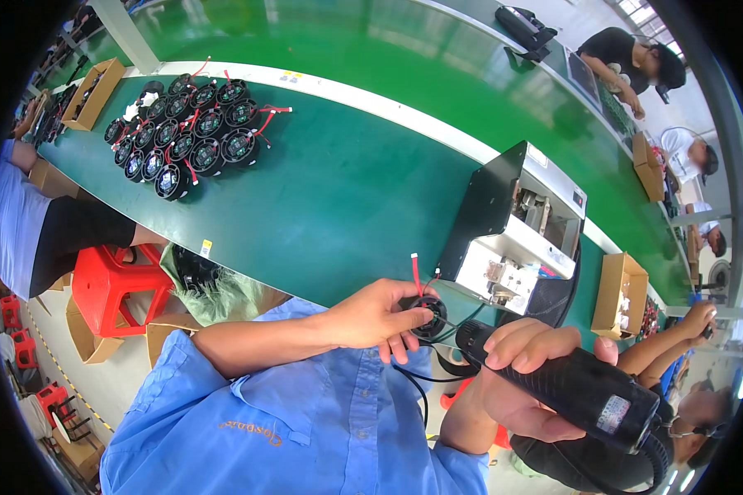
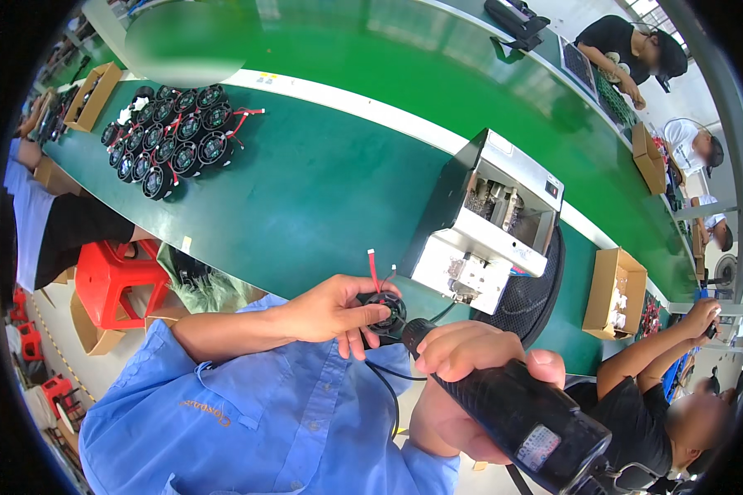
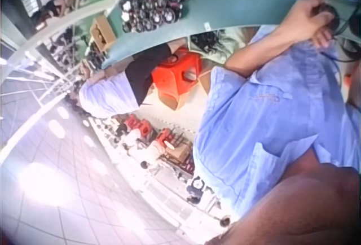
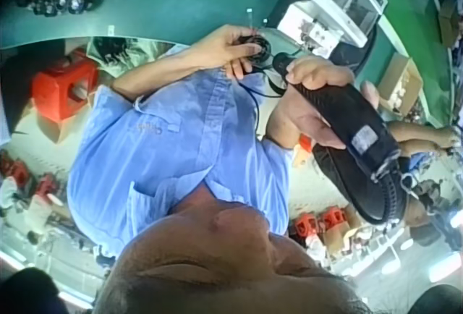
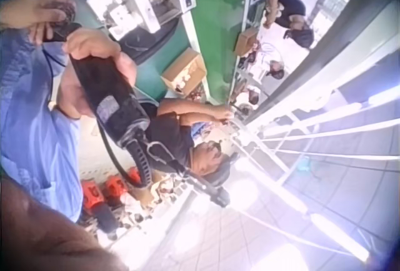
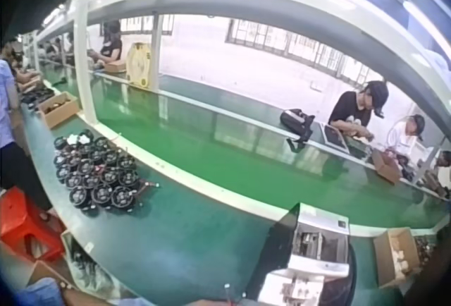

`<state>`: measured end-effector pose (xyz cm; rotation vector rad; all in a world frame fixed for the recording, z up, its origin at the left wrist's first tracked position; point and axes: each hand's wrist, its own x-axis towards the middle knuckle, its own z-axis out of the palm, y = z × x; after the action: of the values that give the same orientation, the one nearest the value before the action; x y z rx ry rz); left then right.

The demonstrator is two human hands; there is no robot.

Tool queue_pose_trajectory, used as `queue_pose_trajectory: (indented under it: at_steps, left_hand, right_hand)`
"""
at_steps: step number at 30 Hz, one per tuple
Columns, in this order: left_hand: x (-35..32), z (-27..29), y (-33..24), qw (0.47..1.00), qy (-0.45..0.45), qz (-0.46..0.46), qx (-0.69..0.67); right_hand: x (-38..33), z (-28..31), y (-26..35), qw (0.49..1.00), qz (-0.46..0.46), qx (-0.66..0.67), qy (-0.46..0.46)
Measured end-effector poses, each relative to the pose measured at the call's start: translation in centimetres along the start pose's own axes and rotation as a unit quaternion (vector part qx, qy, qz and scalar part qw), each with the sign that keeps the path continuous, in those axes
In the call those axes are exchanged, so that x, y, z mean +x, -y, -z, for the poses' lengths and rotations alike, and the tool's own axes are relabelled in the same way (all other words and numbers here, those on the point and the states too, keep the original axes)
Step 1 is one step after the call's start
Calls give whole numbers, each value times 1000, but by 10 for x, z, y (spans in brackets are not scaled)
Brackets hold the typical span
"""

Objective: The person picks up electronic motor components from the assembly line and fastens them by driving screws with an electric screwdriver.

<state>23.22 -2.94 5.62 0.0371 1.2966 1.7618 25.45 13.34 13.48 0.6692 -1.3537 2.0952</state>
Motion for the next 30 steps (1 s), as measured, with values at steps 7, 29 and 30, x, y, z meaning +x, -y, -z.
queue_pose_trajectory:
  at_steps: [7,29,30]
  left_hand:
    - [1,2,4,1000,-2,-3,-23]
    - [-7,37,-36,868,-28,-84,488]
    - [-9,38,-38,865,-31,-84,494]
  right_hand:
    - [-3,2,-7,999,-34,16,20]
    - [7,29,22,1000,10,4,-22]
    - [6,32,21,1000,12,7,-24]
